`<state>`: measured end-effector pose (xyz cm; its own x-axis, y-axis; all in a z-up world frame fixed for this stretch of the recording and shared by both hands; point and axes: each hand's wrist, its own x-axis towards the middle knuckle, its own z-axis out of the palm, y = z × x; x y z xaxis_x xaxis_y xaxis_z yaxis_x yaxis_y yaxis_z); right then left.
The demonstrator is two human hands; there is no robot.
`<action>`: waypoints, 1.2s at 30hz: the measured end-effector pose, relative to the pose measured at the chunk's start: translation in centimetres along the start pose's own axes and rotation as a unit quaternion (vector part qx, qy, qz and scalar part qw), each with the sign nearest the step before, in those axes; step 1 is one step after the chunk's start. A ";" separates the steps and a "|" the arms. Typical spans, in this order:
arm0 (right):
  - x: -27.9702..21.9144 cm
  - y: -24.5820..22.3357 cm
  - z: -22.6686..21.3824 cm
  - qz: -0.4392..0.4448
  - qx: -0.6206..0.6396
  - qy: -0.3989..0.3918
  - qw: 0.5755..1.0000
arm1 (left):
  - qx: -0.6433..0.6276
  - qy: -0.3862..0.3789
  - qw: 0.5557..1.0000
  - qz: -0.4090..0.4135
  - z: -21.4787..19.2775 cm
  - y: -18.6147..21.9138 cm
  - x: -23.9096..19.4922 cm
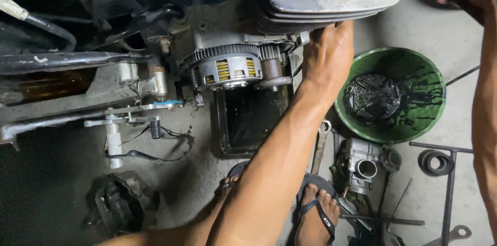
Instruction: Disassembling a motorcycle clutch assembly by removing pins and springs using hand tools.
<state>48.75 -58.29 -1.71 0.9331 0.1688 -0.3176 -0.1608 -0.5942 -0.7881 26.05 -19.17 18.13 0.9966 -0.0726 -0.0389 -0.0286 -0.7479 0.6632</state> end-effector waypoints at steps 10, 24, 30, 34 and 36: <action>-8.0 -6.2 25.8 0.216 -0.169 -0.069 0.959 | -0.038 0.031 0.999 0.021 0.6 -0.6 0.0; -48.3 -9.2 48.1 0.400 -0.291 0.017 0.869 | 0.120 -0.048 0.991 0.029 2.8 -2.5 0.0; -48.0 -14.9 45.3 0.394 -0.247 0.012 0.885 | -0.157 -0.038 0.986 -0.050 0.9 -1.6 -0.6; -49.6 -13.7 45.9 0.397 -0.250 -0.003 0.883 | -0.003 -0.028 1.000 -0.012 2.2 -2.5 -1.3; -49.0 -13.1 46.1 0.380 -0.262 0.026 0.887 | 0.110 -0.021 0.993 0.033 2.6 -2.6 -0.6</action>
<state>-9.65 -22.55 -0.13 0.6353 -0.4649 -0.6166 -0.5908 -0.8068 -0.0004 25.28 -18.93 14.49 0.9880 -0.1504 -0.0353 -0.1146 -0.8666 0.4856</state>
